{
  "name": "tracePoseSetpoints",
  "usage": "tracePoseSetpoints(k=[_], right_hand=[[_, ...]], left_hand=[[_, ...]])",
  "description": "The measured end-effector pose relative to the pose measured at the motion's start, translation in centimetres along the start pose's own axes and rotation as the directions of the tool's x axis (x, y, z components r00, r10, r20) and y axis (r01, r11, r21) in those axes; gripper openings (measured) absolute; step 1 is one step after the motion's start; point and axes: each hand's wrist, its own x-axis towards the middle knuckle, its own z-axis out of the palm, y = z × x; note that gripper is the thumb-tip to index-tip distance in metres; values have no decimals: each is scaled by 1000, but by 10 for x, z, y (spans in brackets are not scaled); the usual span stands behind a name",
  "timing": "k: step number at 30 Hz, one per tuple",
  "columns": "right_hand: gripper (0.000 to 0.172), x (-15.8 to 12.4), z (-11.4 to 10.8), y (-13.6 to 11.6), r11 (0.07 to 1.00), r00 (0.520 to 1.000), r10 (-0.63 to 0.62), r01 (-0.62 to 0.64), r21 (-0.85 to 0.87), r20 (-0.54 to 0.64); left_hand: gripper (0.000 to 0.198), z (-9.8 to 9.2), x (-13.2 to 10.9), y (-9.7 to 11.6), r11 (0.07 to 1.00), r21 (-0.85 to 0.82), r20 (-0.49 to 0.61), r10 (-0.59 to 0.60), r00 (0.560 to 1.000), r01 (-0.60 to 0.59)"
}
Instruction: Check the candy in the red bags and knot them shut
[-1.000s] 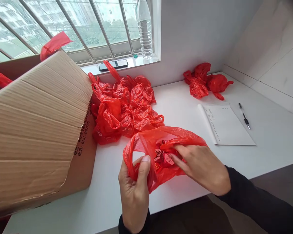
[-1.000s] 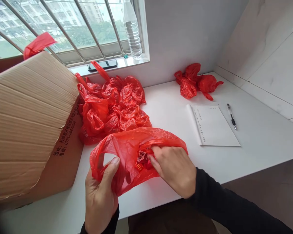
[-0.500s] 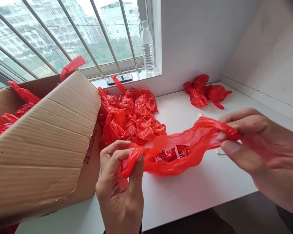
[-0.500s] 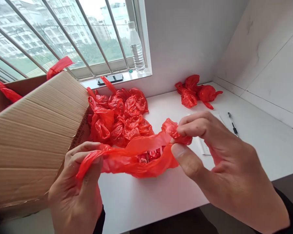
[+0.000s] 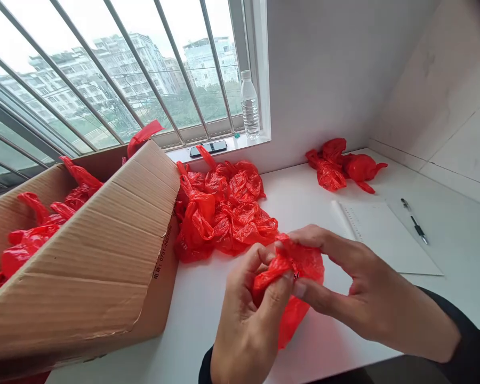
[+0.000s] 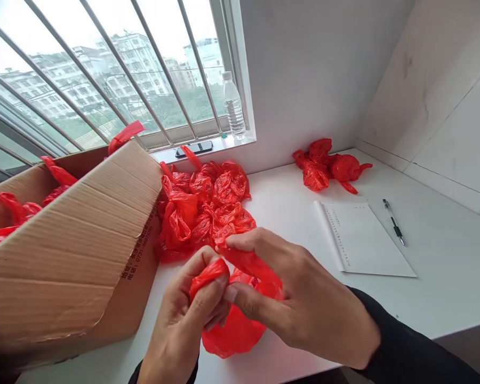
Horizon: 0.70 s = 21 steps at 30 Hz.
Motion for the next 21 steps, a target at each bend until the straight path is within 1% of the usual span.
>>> tracePoseSetpoints(k=[2, 5, 7, 10, 11, 13, 14, 15, 17, 19, 21], right_hand=[[22, 3, 1, 0, 999, 999, -11, 9, 41, 42], [12, 4, 1, 0, 994, 995, -84, 81, 76, 44], [10, 4, 0, 0, 991, 992, -118, 115, 75, 38], [10, 4, -2, 1, 992, 995, -99, 98, 74, 8], [11, 3, -3, 1, 994, 996, -85, 85, 74, 4], [10, 1, -5, 1, 995, 998, -63, 62, 72, 10], [10, -1, -7, 1, 996, 998, -59, 58, 64, 9], [10, -2, -9, 0, 997, 998, -56, 56, 50, 0], [12, -5, -13, -1, 996, 996, -83, 83, 22, -29], [14, -6, -16, -4, 991, 991, -132, 132, -8, -19], [14, -5, -16, -7, 981, 981, -190, 192, -42, 34]], left_hand=[[31, -3, -2, -2, 999, 20, 36, -39, 999, 38], [35, -6, -7, -1, 998, 48, 94, -49, 994, 45], [33, -6, -12, 1, 996, 55, 97, -69, 993, 64], [33, -8, -19, 3, 996, 45, 112, -86, 990, 81], [32, -9, -20, 2, 997, 43, 135, -75, 988, 70], [38, -12, -19, 0, 999, 12, 155, -46, 987, 45], [41, -15, -17, -2, 999, -16, 137, -49, 989, 52], [43, -16, -14, -4, 996, -53, 95, -63, 993, 68], [43, -17, -9, -7, 992, -94, -26, -92, 995, 89], [41, -13, -10, -11, 997, -10, -146, -77, 986, 77], [27, -2, -19, -13, 982, 186, -243, 2, 970, 45]])
